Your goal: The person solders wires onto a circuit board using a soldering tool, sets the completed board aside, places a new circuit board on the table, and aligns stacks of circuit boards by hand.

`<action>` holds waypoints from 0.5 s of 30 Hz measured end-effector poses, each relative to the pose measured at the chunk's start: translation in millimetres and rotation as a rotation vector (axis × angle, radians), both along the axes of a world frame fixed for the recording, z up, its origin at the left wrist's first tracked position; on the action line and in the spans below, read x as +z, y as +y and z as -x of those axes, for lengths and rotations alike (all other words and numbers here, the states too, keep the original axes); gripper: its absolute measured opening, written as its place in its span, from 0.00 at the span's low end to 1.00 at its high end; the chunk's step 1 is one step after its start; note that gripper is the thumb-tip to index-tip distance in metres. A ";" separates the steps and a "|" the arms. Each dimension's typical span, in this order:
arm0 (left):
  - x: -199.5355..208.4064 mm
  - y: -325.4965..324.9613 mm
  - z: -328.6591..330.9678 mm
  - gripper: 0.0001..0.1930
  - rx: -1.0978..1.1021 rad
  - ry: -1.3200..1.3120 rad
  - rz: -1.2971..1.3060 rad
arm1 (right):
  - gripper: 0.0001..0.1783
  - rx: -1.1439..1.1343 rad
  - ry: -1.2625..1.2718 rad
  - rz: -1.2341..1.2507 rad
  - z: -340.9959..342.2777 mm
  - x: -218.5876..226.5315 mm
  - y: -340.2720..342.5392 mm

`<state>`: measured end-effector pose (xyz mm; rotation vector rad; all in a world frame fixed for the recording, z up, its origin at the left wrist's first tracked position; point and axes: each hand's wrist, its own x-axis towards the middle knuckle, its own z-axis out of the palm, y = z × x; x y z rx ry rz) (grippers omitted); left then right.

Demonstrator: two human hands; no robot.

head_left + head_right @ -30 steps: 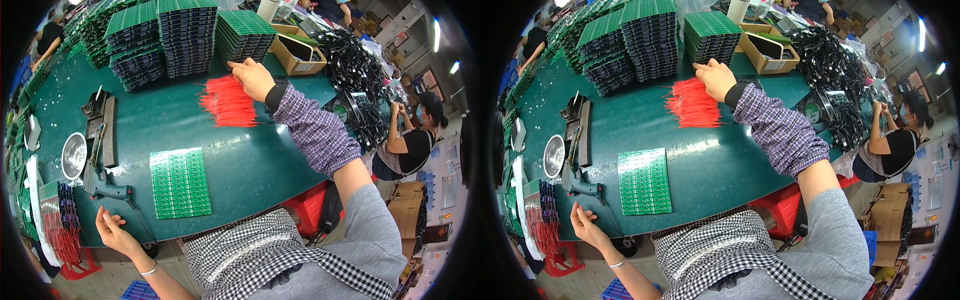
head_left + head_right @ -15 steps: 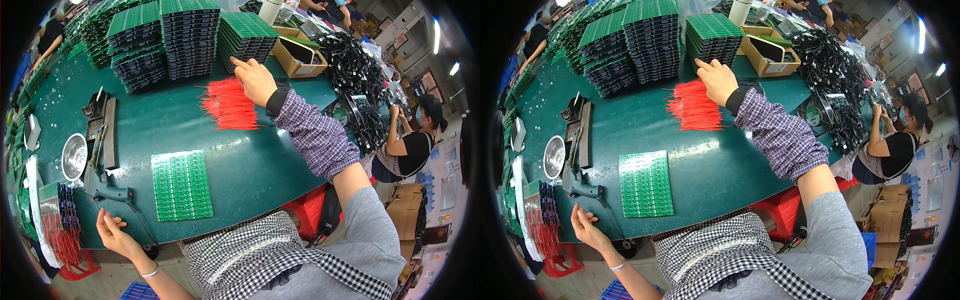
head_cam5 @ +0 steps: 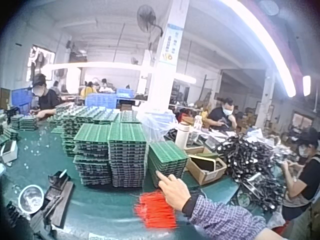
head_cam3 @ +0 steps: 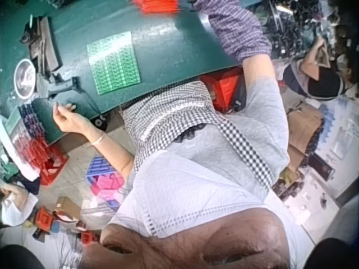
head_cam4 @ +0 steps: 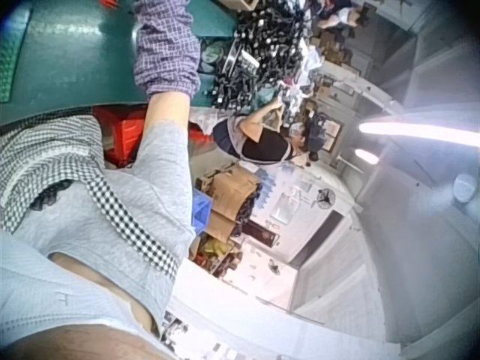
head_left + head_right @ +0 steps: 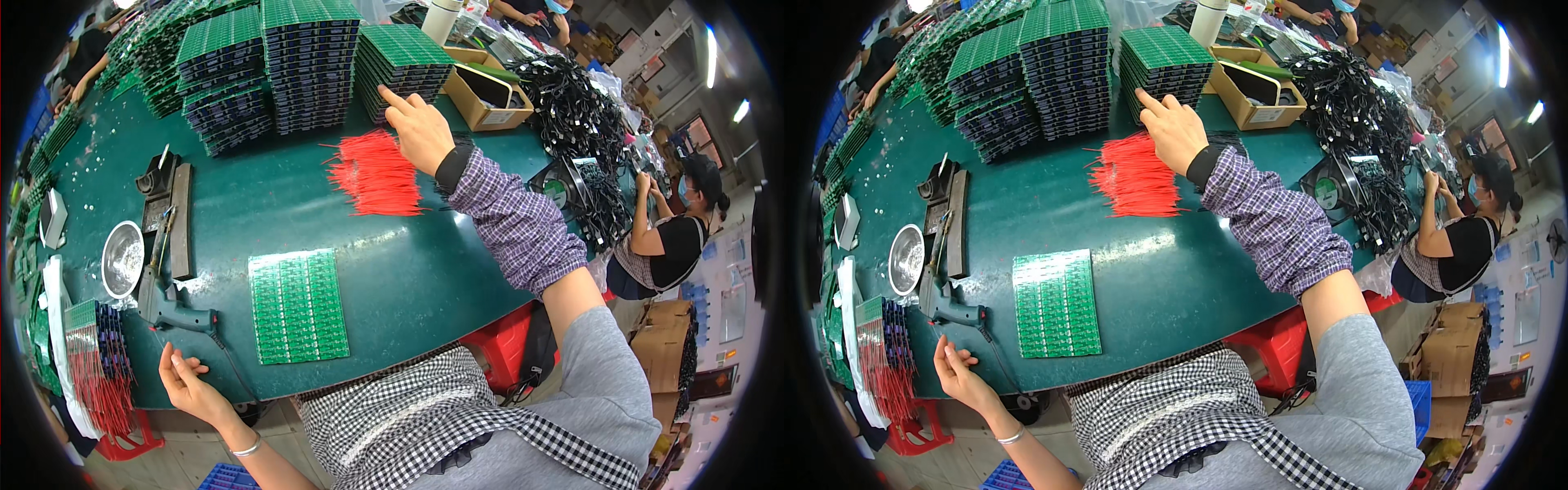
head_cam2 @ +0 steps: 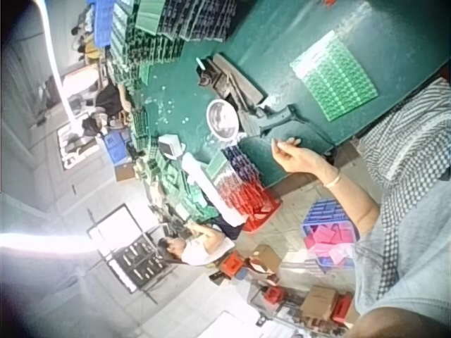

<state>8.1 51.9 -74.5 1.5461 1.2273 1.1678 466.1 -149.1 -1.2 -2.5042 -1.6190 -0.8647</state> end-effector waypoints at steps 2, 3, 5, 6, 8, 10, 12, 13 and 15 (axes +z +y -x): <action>0.1 -0.3 -1.5 0.15 0.002 -0.009 -0.004 | 0.12 0.009 -0.002 -0.017 0.8 -1.5 -0.5; 0.7 -0.9 -2.2 0.15 0.004 -0.018 -0.009 | 0.09 0.017 -0.003 -0.034 1.9 -2.0 -0.5; 1.8 -1.3 -2.3 0.15 0.008 -0.017 -0.005 | 0.09 0.020 0.016 -0.035 3.1 -2.8 -0.4; 2.2 -1.6 -2.5 0.15 0.012 -0.016 -0.003 | 0.10 0.022 0.035 -0.037 3.3 -2.8 -0.7; 2.1 -2.1 -3.6 0.15 0.016 -0.016 -0.004 | 0.12 0.017 0.029 -0.024 2.8 -1.2 -0.9; 2.6 -2.5 -4.4 0.15 0.022 -0.015 -0.007 | 0.15 0.013 0.024 -0.012 2.9 0.8 -0.7; 2.9 -3.6 -5.2 0.16 0.020 -0.026 0.002 | 0.15 0.054 -0.015 -0.077 5.2 7.2 0.3; 3.3 -3.8 -5.8 0.16 0.021 -0.026 0.003 | 0.15 0.055 -0.015 -0.077 4.8 8.7 1.2; 4.6 -4.2 -6.2 0.16 0.020 -0.032 -0.004 | 0.14 0.046 -0.053 -0.107 3.4 10.9 1.5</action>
